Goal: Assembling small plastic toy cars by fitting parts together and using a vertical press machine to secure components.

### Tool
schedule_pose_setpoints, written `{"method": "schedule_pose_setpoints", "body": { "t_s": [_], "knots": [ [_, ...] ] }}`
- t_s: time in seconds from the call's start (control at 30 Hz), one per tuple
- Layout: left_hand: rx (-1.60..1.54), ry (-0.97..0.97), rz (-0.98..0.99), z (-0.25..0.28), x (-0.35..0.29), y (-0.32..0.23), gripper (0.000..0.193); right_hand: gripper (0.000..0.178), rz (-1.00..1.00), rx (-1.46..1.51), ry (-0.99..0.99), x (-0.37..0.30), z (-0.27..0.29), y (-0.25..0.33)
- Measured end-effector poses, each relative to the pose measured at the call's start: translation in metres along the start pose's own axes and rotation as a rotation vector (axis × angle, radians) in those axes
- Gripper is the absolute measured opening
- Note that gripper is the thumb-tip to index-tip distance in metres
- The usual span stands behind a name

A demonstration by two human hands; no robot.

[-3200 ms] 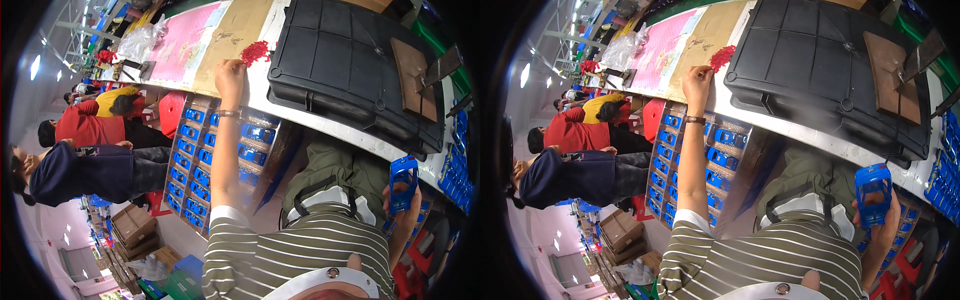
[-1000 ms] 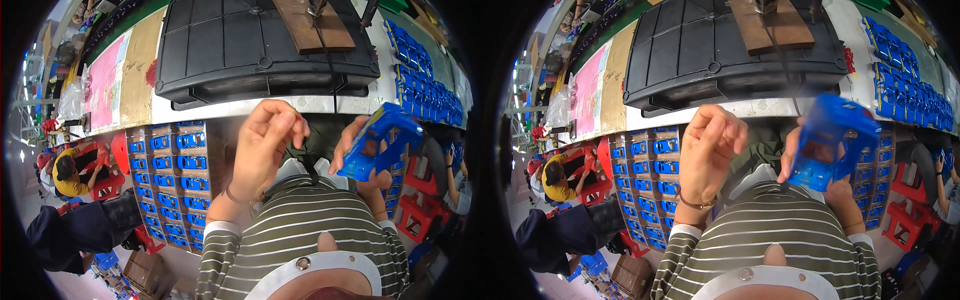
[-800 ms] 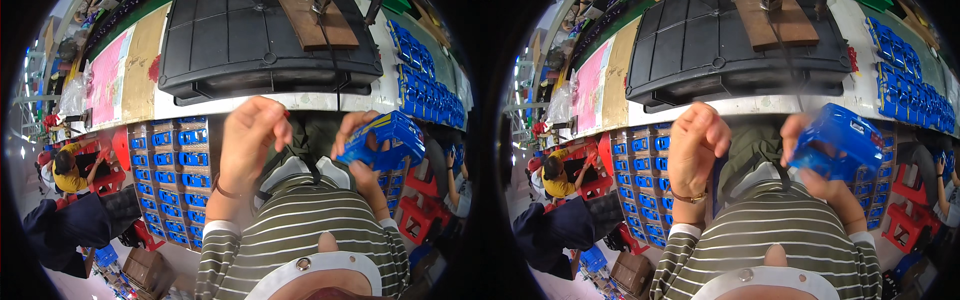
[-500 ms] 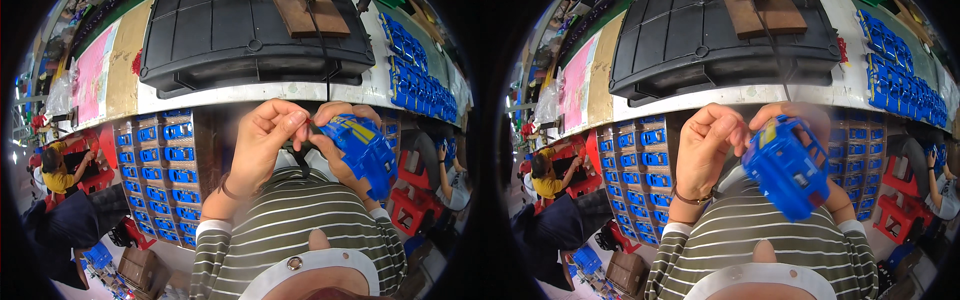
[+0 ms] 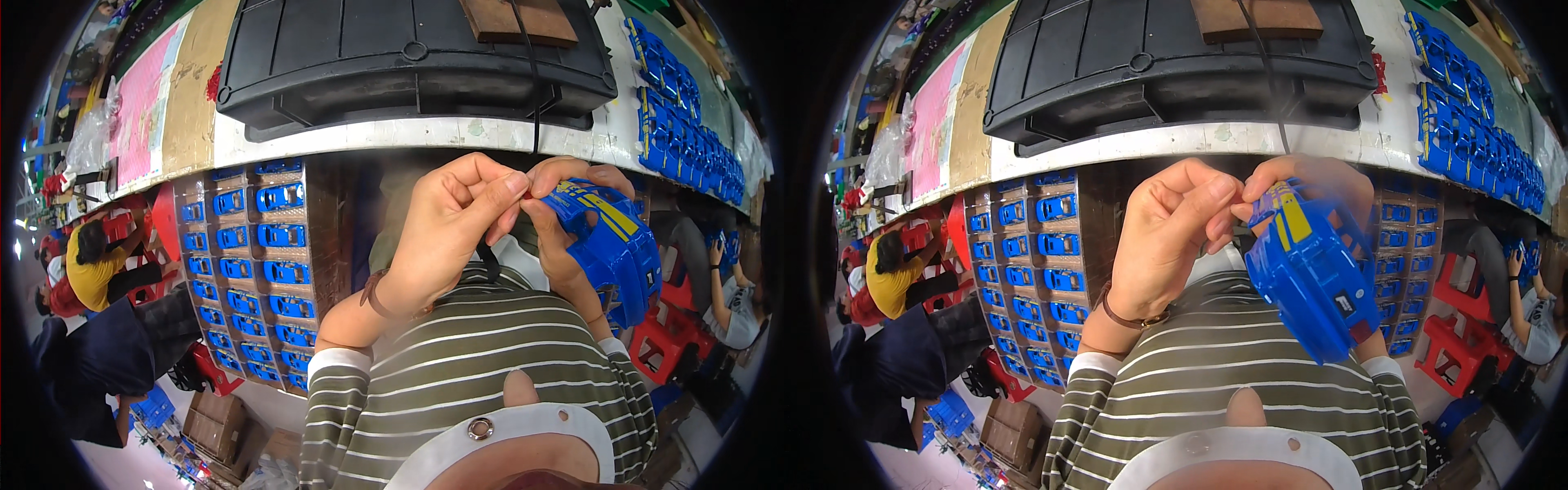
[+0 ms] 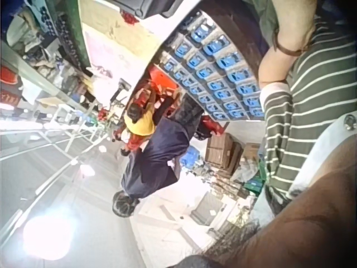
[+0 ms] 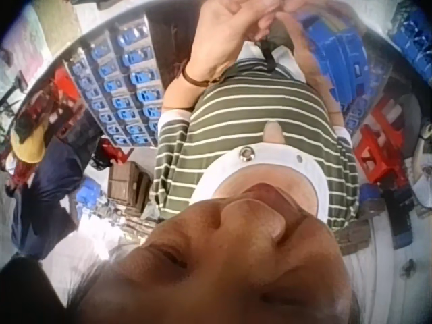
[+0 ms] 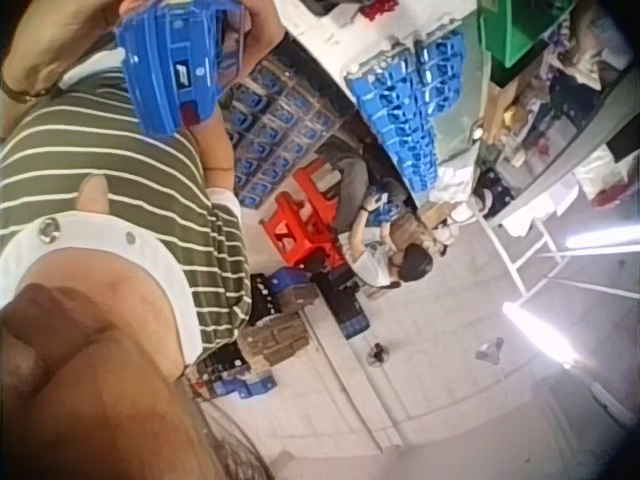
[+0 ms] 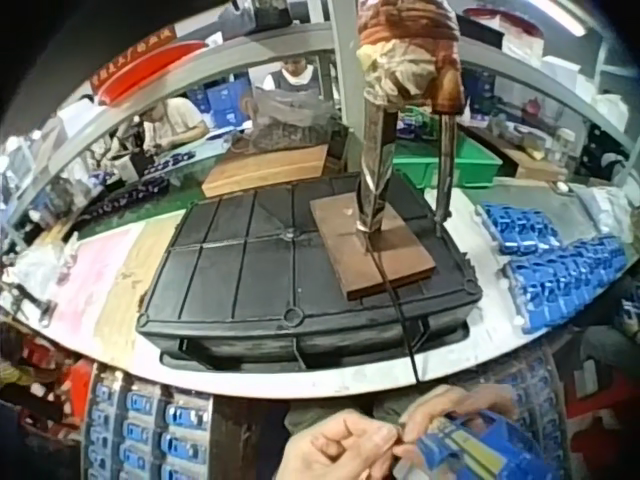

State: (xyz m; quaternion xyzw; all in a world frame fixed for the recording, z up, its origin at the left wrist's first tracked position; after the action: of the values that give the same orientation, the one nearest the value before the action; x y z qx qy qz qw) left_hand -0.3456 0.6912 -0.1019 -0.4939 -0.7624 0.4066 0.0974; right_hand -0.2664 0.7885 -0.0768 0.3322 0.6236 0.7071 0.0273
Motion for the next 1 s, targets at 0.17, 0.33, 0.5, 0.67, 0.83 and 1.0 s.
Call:
{"method": "schedule_pose_setpoints", "body": {
  "t_s": [0.17, 0.33, 0.5, 0.67, 0.83, 1.0],
  "knots": [
    [-0.067, -0.005, 0.101, 0.001, -0.002, 0.003, 0.016, 0.045, 0.009, -0.011, -0.004, -0.003, 0.002, -0.003],
    [-0.153, 0.000, 0.155, -0.001, -0.001, 0.006, 0.016, 0.052, 0.017, -0.027, -0.009, -0.006, 0.003, -0.005],
    [-0.169, -0.032, 0.074, 0.001, -0.003, -0.003, 0.017, 0.060, -0.015, -0.093, 0.020, -0.010, 0.007, -0.014],
    [-0.084, 0.001, -0.067, -0.011, -0.019, -0.021, 0.017, 0.056, 0.077, 0.161, 0.029, -0.020, 0.012, -0.041],
    [-0.079, 0.068, 0.029, -0.019, -0.021, -0.012, 0.016, 0.030, 0.217, 0.179, 0.072, -0.015, 0.023, -0.052],
    [-0.062, 0.058, 0.005, -0.018, -0.019, -0.015, 0.013, 0.035, 0.219, 0.070, 0.049, -0.017, 0.021, -0.052]
  ]
}}
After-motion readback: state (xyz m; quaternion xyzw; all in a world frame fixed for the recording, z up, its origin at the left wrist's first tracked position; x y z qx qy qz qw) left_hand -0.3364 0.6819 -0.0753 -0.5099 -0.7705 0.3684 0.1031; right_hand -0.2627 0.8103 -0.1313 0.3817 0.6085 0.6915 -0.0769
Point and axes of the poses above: each hand's wrist, its own x-axis towards the middle knuckle, its own z-axis out of the back of the hand, y = z × x, the point moved 5 cm from there along x, towards the middle knuckle, and after that the axes turned 1 degree about -x, right-handed, at the moved point
